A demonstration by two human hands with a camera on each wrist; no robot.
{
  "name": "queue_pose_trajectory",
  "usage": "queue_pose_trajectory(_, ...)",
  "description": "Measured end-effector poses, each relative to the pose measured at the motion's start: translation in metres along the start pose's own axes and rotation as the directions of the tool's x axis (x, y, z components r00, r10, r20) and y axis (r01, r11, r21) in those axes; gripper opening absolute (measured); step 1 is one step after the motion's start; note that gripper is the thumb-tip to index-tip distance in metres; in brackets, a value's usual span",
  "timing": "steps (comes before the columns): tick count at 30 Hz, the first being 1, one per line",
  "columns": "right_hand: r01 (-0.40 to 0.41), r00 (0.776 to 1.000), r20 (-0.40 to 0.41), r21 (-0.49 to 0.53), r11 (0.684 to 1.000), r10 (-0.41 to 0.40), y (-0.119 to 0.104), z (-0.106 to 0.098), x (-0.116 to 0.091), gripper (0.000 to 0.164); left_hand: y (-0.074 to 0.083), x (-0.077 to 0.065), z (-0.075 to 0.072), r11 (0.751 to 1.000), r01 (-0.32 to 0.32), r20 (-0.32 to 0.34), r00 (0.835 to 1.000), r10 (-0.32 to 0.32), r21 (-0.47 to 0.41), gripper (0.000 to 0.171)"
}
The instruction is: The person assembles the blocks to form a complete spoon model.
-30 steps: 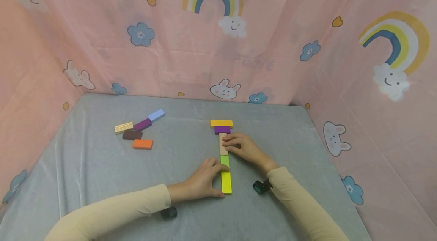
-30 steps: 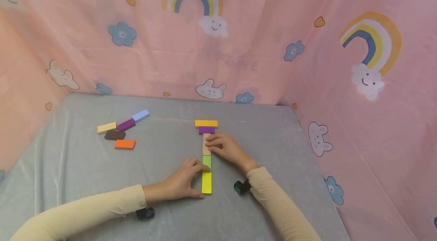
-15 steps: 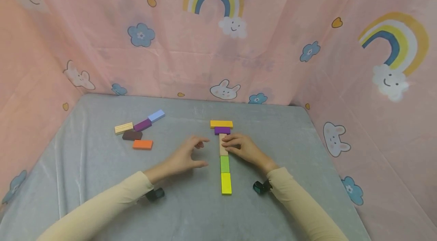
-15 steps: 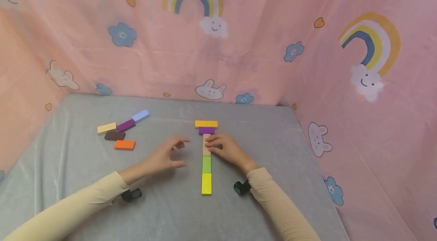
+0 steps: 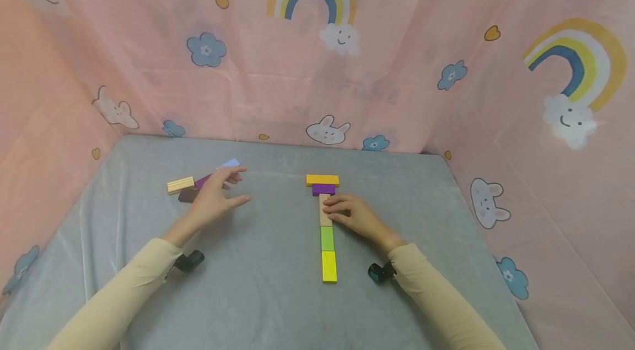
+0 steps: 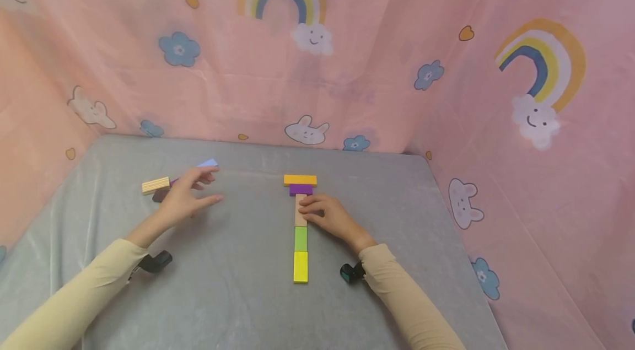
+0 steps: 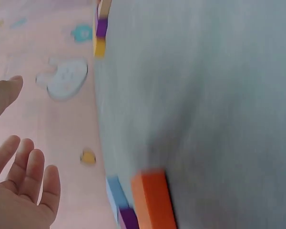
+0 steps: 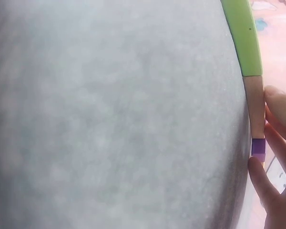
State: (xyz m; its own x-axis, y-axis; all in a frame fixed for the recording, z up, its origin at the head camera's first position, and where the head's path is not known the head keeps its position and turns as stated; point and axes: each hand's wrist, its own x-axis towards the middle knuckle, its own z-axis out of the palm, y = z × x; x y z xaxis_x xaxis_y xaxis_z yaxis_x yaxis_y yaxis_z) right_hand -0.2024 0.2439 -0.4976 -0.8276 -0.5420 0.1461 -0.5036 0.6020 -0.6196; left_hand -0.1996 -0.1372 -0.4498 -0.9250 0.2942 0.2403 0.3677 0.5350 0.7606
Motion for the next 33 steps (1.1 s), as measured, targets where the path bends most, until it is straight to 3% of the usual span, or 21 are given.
queue_pose_trajectory(7,-0.003,1.000,-0.002,-0.007,1.000,0.003,0.001,0.001,0.000,0.024,-0.025,0.000,-0.036,0.996,0.089,-0.056,0.995,-0.088,0.009,0.069)
queue_pose_trajectory(12,0.000,1.000,-0.001,-0.006,1.000,0.000,0.002,0.001,0.000,0.025,-0.047,-0.003,-0.063,0.994,0.099,-0.060,0.994,-0.095,0.053,0.066)
queue_pose_trajectory(22,0.021,1.000,-0.008,0.000,1.000,-0.021,0.002,0.000,0.000,0.025,-0.085,-0.017,-0.105,0.987,0.141,0.084,0.986,-0.147,0.083,0.064)
queue_pose_trajectory(28,0.010,1.000,-0.008,0.018,1.000,-0.010,0.002,0.000,-0.001,0.024,-0.095,-0.017,-0.118,0.975,0.190,0.206,0.956,-0.210,0.115,0.067)
queue_pose_trajectory(33,-0.005,1.000,-0.002,0.007,1.000,0.005,0.001,0.000,-0.001,0.024,-0.100,-0.016,-0.120,0.972,0.199,0.262,0.938,-0.226,0.126,0.066)
